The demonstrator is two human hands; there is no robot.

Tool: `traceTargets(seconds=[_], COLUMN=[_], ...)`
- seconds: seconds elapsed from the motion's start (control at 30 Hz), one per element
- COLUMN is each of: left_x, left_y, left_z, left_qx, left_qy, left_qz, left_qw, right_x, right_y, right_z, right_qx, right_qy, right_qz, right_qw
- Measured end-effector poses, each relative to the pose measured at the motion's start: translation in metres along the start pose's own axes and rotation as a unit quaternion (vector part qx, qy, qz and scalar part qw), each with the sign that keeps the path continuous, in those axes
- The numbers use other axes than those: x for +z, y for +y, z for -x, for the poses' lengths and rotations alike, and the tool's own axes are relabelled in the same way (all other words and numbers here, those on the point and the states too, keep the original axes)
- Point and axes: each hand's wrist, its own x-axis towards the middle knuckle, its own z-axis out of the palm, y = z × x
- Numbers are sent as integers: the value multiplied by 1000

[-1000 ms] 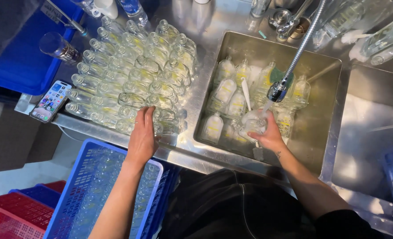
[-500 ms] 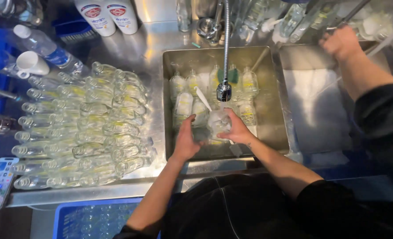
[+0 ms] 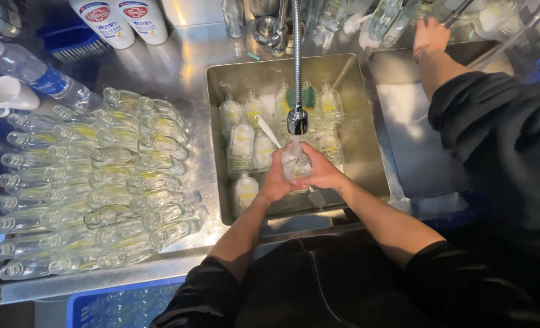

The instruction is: Rinsing glass bottles under a faucet and placing them into a sink for cleaning.

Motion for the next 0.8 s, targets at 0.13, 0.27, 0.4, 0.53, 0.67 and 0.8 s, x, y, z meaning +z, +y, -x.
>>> traceTargets(seconds=[0.13,0.27,0.4,0.53,0.67,0.8], left_x=[0,2,-6,5,0,2], left_y=[-14,-16,-3,-42,-14,-21], left_z=[-3,-7,-4,-14,-1,-2], left_qx=[25,-12,-38,-22,-2,5], left_qy=[-12,-16,-22,-20,-16,-22], left_qz=[23,17,-1,24,14,11], left_qw=[999,1000,999,999,1000,1000], right_x=[-1,1,3,4,5,7], right_y=[-5,10,39,44,46,18], right_z=[-1,-4,-11,-11,-10,-2], right_qx=[4,-3,8,1,-36,-18], right_qy=[-18,-17,-28,-34,-34,-41], right_qz=[-20,-17,-19,-21,-51,-58], right_qw=[1000,1000,999,999,997,997])
